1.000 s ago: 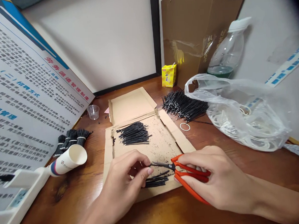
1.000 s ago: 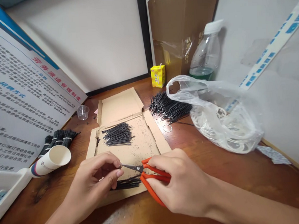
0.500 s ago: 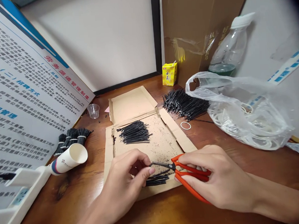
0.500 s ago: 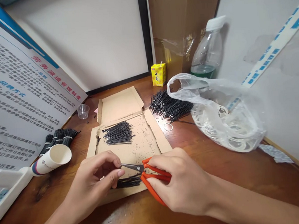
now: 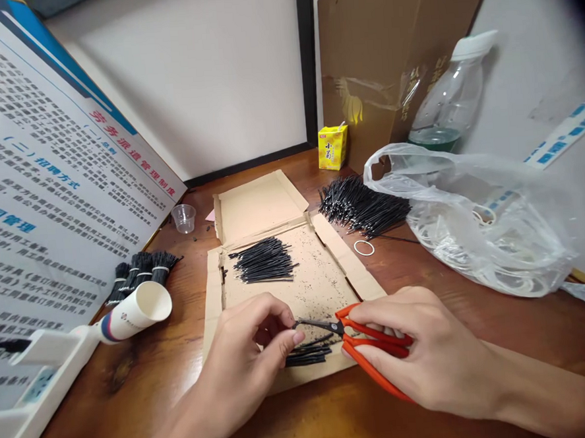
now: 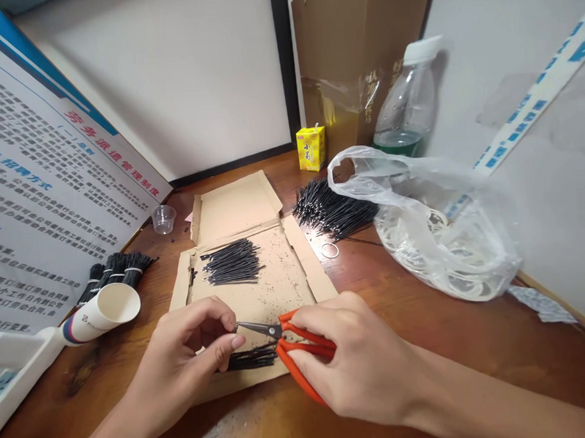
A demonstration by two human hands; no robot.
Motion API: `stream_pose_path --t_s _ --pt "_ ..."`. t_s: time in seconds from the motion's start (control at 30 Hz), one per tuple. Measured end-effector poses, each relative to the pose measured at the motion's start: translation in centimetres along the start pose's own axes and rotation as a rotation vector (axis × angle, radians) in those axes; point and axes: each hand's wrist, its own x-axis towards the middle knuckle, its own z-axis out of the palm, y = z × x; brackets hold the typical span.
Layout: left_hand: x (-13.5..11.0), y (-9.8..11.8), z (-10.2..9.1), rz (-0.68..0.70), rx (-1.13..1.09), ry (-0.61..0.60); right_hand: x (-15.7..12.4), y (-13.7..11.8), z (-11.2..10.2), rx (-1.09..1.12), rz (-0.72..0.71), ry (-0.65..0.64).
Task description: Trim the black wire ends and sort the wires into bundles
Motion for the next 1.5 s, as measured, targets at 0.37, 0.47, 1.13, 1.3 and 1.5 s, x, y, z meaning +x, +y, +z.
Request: stream_pose_path --t_s 0.37,0.47,1.13,1.3,1.5 --pt "-0.1 -0.2 0.0 -0.013 0.013 0.0 0.0 -0.1 -0.1 0.001 -0.003 -0.007" --pt "-0.1 -0.2 0.0 -0.012 0.015 0.002 0.1 -0.1 -0.1 0.014 -0.019 -0.001" --pt "2.7 -5.0 0.0 0.278 0.735 0.162 0.1 0.6 0.1 -0.055 0.036 0.093" --pt "2.4 -5.4 -0.4 0.293 0.717 0.182 0.2 0.4 0.1 -0.057 0.033 0.122" --pt "1.4 -4.3 -0.6 0.238 0.639 0.045 0.3 0.4 0.1 -0.044 0.021 0.095"
